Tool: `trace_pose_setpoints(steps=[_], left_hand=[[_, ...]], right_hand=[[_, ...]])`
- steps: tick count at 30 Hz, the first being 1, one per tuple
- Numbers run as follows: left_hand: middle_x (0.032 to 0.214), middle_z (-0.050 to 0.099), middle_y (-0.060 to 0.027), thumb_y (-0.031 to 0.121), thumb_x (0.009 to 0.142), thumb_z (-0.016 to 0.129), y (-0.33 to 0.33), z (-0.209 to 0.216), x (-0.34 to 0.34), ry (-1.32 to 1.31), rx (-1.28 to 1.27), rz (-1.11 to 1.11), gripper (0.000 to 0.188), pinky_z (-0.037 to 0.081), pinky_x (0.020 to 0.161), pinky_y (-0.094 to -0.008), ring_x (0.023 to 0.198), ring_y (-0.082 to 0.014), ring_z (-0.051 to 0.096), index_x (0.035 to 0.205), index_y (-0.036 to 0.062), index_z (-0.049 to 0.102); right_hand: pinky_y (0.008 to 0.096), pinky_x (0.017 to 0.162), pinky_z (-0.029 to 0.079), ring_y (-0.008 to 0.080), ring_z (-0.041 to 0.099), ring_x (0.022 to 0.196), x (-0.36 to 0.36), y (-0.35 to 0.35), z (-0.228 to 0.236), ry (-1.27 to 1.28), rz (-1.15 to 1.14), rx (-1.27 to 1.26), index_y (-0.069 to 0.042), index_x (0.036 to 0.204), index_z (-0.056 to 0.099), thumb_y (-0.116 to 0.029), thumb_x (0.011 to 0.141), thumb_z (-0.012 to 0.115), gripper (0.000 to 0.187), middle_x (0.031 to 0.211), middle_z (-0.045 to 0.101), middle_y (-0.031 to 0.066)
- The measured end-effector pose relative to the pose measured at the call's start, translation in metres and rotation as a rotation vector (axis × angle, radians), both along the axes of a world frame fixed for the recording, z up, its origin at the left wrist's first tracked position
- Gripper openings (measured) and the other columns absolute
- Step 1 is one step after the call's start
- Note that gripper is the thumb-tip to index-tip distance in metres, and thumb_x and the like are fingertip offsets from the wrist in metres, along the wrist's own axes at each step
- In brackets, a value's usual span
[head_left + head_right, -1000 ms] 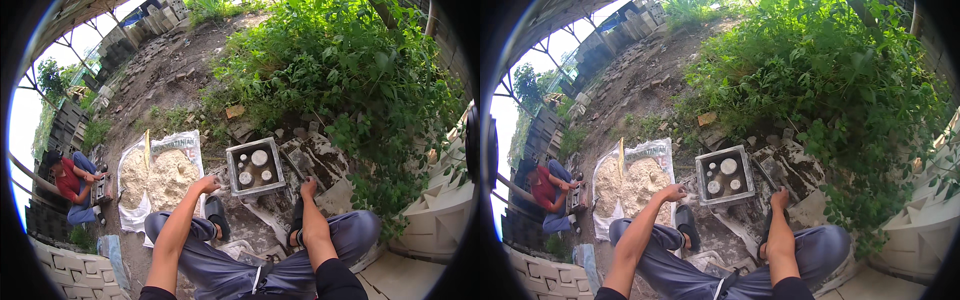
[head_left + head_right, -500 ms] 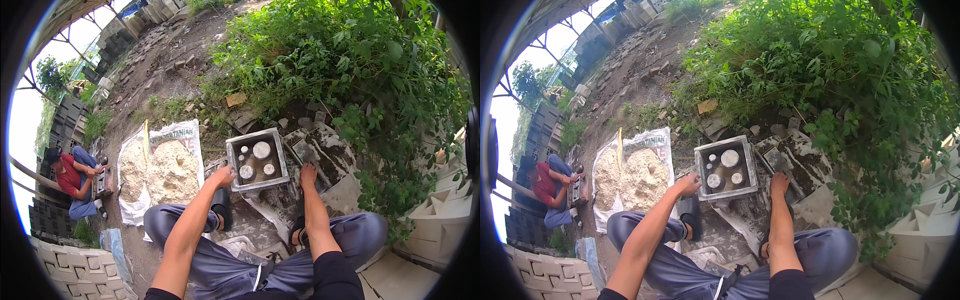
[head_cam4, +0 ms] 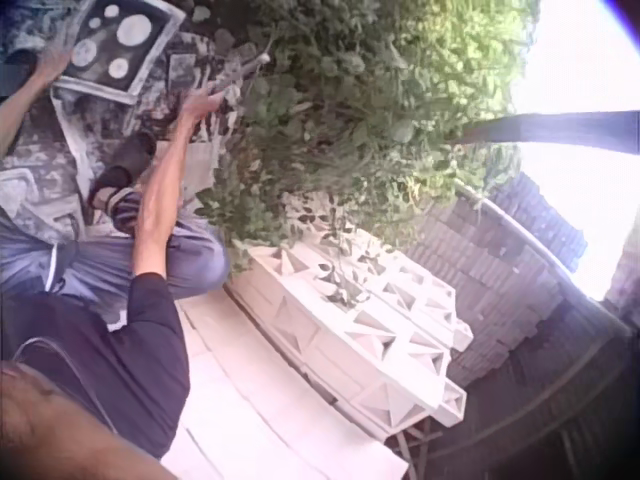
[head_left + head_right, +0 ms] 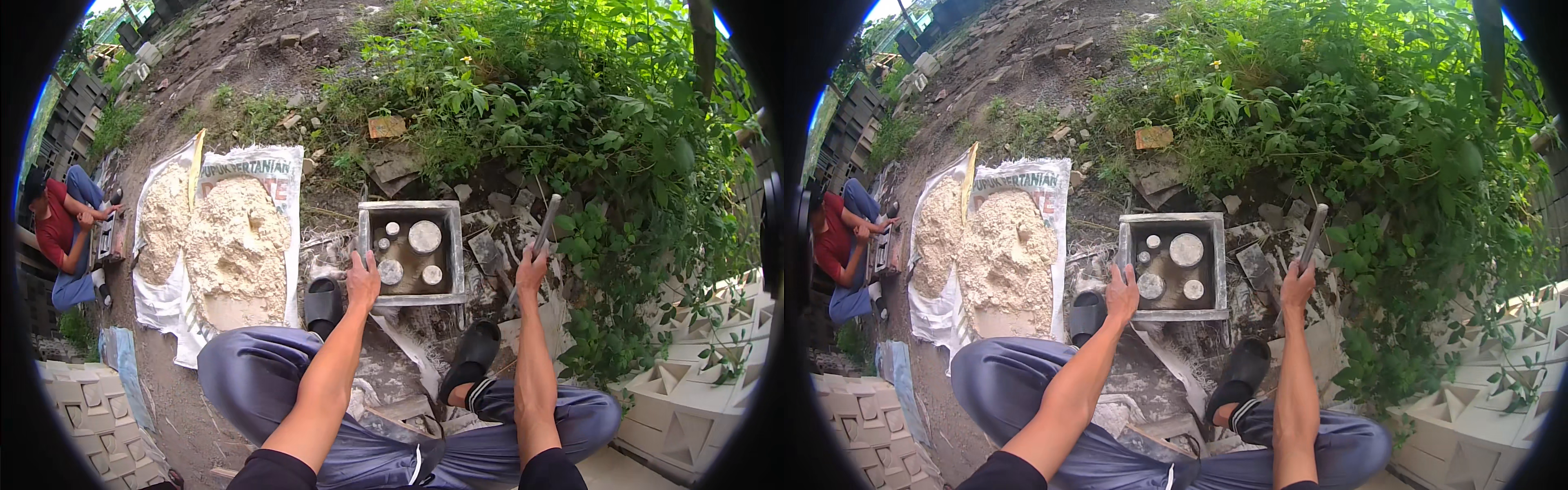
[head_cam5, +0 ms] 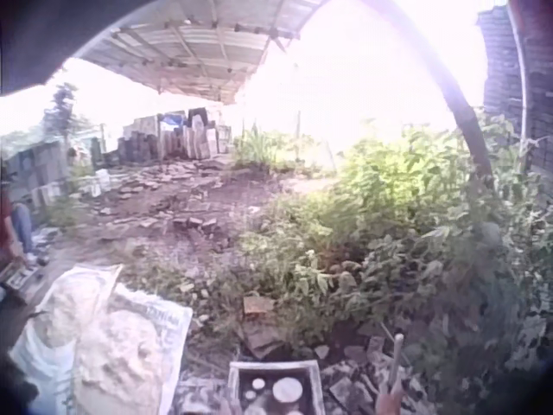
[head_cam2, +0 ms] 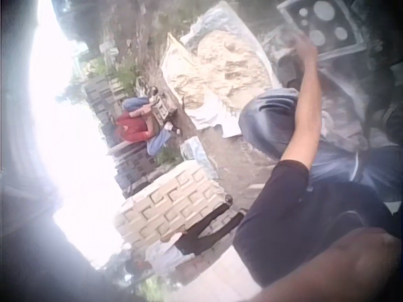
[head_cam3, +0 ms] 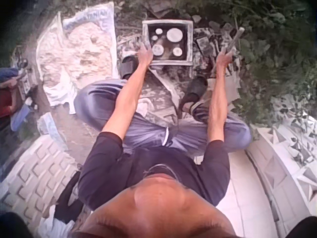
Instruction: The person loosens a metal mold by tapping around it with a metal tool, lifts off the outer mold frame, brushes the molded block by hand, and places the frame back onto the base.
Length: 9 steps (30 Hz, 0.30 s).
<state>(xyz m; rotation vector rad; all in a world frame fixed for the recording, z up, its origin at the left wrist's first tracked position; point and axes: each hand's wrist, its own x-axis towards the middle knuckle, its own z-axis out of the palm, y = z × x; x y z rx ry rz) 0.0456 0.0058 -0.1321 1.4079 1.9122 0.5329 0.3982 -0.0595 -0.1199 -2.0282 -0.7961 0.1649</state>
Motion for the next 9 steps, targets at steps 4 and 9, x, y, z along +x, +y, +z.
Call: trace_pose_setpoints(steps=[4, 9], left_hand=[[0.093, 0.058, -0.0375, 0.051, 0.094, 0.034, 0.004, -0.012, -0.019, 0.018, 0.030, 0.013, 0.066, 0.040, 0.089, -0.0526, 0.094, -0.0515, 0.055, 0.131, -0.0028, 0.040], [0.097, 0.058, -0.0364, 0.053, 0.094, 0.032, 0.008, 0.004, -0.010, -0.038, -0.075, -0.015, 0.068, 0.040, 0.089, -0.0518, 0.096, -0.0498, 0.056, 0.130, -0.0043, 0.040]], right_hand=[[0.0305, 0.044, 0.034, 0.0141, 0.038, 0.045, -0.042, 0.028, 0.130, 0.767, 0.133, 0.432, -0.011, 0.071, 0.042, -0.035, 0.093, 0.052, 0.034, 0.060, 0.044, 0.0000], [0.0281, 0.036, 0.025, 0.0095, 0.028, 0.036, -0.111, 0.050, 0.155, 0.979, 0.564, 0.591, -0.012, 0.073, 0.036, -0.041, 0.094, 0.049, 0.039, 0.048, 0.030, -0.0033]])
